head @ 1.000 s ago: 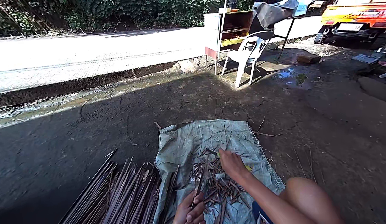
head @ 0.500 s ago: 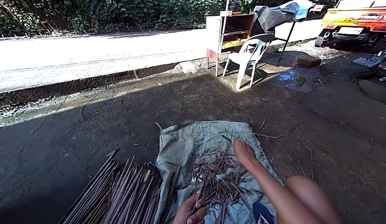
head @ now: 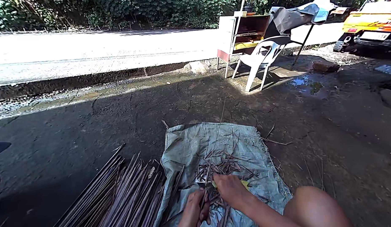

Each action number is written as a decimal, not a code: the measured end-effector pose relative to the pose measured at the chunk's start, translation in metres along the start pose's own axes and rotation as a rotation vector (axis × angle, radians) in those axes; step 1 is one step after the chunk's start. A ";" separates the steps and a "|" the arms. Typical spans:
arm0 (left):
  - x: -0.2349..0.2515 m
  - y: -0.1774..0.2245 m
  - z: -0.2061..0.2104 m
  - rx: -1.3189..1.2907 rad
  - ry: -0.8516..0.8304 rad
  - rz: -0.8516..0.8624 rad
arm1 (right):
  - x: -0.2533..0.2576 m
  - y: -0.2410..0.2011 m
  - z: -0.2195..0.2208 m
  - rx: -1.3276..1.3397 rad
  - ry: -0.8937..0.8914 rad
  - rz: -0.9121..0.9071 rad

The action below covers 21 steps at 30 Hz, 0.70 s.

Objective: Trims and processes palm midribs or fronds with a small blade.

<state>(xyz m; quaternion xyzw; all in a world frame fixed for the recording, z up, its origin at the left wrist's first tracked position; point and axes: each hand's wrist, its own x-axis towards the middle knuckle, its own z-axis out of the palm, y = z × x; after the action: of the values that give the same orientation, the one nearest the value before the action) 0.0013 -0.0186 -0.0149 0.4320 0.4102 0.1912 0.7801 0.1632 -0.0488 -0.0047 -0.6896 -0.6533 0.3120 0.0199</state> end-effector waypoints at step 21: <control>0.013 -0.011 -0.006 0.283 -0.080 0.007 | 0.018 0.032 -0.014 1.174 0.138 0.183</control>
<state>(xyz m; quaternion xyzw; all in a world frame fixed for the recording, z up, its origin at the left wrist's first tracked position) 0.0030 -0.0131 -0.0319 0.5463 0.3999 0.1170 0.7266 0.1975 -0.0318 -0.0150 -0.6354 -0.3066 0.5758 0.4132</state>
